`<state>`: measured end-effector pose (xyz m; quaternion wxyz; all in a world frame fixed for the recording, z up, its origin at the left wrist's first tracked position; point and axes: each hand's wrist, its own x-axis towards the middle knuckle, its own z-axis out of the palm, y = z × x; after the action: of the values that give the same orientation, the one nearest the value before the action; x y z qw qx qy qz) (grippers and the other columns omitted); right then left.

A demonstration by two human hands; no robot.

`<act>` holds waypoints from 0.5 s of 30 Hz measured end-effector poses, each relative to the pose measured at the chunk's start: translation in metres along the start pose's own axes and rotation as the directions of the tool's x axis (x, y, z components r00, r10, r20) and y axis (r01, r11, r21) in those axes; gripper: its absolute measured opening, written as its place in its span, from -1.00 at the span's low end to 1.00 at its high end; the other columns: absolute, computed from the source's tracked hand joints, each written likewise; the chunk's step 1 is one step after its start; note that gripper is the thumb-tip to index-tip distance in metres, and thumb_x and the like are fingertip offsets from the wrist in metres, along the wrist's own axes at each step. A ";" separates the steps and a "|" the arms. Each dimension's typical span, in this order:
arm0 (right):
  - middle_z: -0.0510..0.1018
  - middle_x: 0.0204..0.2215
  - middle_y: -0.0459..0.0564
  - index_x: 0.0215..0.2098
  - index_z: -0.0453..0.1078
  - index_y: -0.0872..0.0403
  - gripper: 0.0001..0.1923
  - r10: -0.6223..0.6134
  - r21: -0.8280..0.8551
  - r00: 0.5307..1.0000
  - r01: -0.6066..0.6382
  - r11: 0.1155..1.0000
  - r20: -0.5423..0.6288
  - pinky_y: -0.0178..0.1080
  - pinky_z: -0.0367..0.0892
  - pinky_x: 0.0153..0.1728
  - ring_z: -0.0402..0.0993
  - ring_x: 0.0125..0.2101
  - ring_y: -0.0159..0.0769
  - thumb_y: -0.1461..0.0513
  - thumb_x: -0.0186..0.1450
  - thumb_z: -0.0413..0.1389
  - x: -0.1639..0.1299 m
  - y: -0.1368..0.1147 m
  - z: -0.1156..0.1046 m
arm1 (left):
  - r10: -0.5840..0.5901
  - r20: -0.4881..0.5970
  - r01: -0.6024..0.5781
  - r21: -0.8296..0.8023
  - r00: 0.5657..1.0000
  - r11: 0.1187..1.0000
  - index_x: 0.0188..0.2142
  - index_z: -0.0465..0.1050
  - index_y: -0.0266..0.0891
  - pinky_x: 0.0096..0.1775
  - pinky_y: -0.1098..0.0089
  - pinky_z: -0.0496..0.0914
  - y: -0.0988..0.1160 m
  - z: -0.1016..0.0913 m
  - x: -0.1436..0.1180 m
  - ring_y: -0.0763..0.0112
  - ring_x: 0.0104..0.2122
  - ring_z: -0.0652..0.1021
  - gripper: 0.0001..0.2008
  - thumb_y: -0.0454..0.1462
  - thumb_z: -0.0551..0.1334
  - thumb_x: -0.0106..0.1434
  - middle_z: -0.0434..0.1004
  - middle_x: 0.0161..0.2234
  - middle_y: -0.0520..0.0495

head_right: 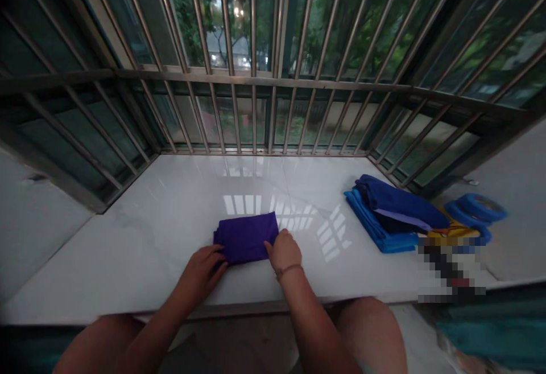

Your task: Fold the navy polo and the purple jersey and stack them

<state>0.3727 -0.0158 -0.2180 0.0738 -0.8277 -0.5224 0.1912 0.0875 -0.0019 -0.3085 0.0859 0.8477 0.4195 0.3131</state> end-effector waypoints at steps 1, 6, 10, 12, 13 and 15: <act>0.66 -0.01 0.42 0.07 0.48 0.24 -0.62 -0.026 0.062 0.999 0.023 0.998 0.038 -0.07 0.49 0.03 0.67 0.05 0.12 0.11 0.44 0.29 0.002 0.003 0.003 | 0.008 0.025 -0.008 0.014 1.000 1.000 -0.10 0.62 -0.08 0.14 -0.09 0.60 0.002 0.002 -0.006 -0.01 0.08 0.68 -0.85 -0.16 0.27 0.48 0.68 0.11 -0.21; 0.72 0.02 0.19 -0.01 0.57 0.10 -0.78 -0.140 0.284 0.988 0.118 0.952 0.058 -0.10 0.47 0.15 0.66 0.09 -0.03 0.20 0.40 0.25 -0.001 0.012 0.010 | 0.011 0.094 -0.010 -0.009 0.996 1.000 0.08 0.59 -0.05 0.22 -0.04 0.60 -0.013 -0.005 -0.029 0.03 0.23 0.63 -0.75 -0.11 0.25 0.50 0.54 0.34 -0.18; 0.75 -0.01 0.03 0.19 0.46 0.01 -0.64 -0.152 0.737 0.978 -0.004 0.675 0.144 -0.18 0.60 -0.05 0.71 -0.08 -0.21 0.19 0.47 0.04 -0.002 0.022 -0.001 | -0.079 0.033 0.079 0.006 0.996 0.997 0.17 0.55 -0.06 0.25 -0.06 0.58 -0.022 -0.012 -0.034 0.04 0.26 0.61 -0.66 -0.03 0.21 0.52 0.56 0.32 -0.16; 0.75 -0.09 0.02 0.16 0.43 0.02 -0.65 -0.129 0.933 0.964 -0.184 0.308 0.232 -0.15 0.64 -0.16 0.72 -0.19 -0.21 0.21 0.43 0.05 0.002 0.028 -0.016 | -0.102 0.005 0.102 0.025 0.995 0.994 0.12 0.57 -0.07 0.24 -0.09 0.59 -0.021 -0.009 -0.034 0.01 0.24 0.63 -0.66 -0.01 0.22 0.51 0.60 0.28 -0.17; 0.75 -0.13 0.03 0.10 0.44 0.03 -0.67 -0.120 0.959 0.958 -0.242 0.147 0.260 -0.14 0.66 -0.18 0.71 -0.23 -0.21 0.24 0.39 0.08 0.006 0.031 -0.026 | -0.102 0.002 0.102 0.039 0.995 0.994 0.10 0.58 -0.07 0.24 -0.11 0.59 -0.020 -0.008 -0.033 0.00 0.23 0.63 -0.67 -0.01 0.22 0.51 0.61 0.27 -0.17; 0.75 -0.20 0.04 0.00 0.47 0.07 -0.74 -0.094 0.969 0.964 -0.248 0.013 0.249 -0.13 0.67 -0.18 0.71 -0.27 -0.22 0.29 0.35 0.12 0.018 0.037 -0.054 | -0.092 0.010 0.091 0.065 0.996 0.994 0.09 0.59 -0.07 0.24 -0.12 0.58 -0.018 -0.005 -0.032 -0.02 0.23 0.63 -0.68 -0.02 0.24 0.50 0.62 0.27 -0.18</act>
<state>0.4322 -0.0117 -0.1850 0.5570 -0.5340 -0.1958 0.6052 0.0584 -0.0155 -0.3268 0.0757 0.8320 0.4671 0.2895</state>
